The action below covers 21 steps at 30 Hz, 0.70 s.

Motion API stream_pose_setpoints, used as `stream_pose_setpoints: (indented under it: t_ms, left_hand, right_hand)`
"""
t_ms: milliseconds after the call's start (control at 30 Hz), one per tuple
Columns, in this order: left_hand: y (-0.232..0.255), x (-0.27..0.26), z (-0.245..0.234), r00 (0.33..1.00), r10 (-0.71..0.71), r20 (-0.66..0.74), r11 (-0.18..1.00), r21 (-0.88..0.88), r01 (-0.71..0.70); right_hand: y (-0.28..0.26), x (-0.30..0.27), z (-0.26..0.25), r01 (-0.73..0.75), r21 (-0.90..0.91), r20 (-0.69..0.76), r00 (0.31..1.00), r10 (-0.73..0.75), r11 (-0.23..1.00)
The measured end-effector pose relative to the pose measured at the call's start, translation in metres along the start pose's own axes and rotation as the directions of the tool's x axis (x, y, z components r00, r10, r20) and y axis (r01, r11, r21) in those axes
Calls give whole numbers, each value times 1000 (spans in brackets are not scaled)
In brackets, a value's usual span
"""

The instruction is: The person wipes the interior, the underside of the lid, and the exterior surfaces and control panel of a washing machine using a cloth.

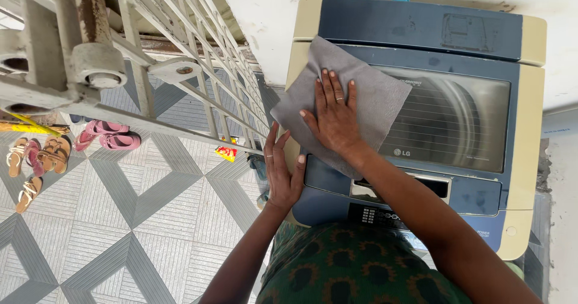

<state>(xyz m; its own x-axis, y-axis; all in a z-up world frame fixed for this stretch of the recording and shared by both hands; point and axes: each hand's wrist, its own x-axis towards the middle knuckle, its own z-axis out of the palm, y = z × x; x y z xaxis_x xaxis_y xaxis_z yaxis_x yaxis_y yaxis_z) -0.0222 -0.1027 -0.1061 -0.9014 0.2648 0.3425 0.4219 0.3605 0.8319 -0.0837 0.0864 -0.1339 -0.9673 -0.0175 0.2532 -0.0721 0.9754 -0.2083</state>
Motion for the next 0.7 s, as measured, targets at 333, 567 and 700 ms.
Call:
stream_pose_setpoints:
  t_ms: [333,567,700]
  left_hand:
    - [-15,-3,3,998,25,-55,998,-51,-28]
    - [-8,-2,7,1000,24,4,1000,-20,-24]
    - [-9,0,9,999,41,28,999,1,-41]
  right_hand:
    - [-46,-115,-57,163,138,120,976,-180,977]
    - [66,-188,-96,-119,-10,39,992,119,993]
    - [143,-252,-133,-270,-80,-24,963,269,960]
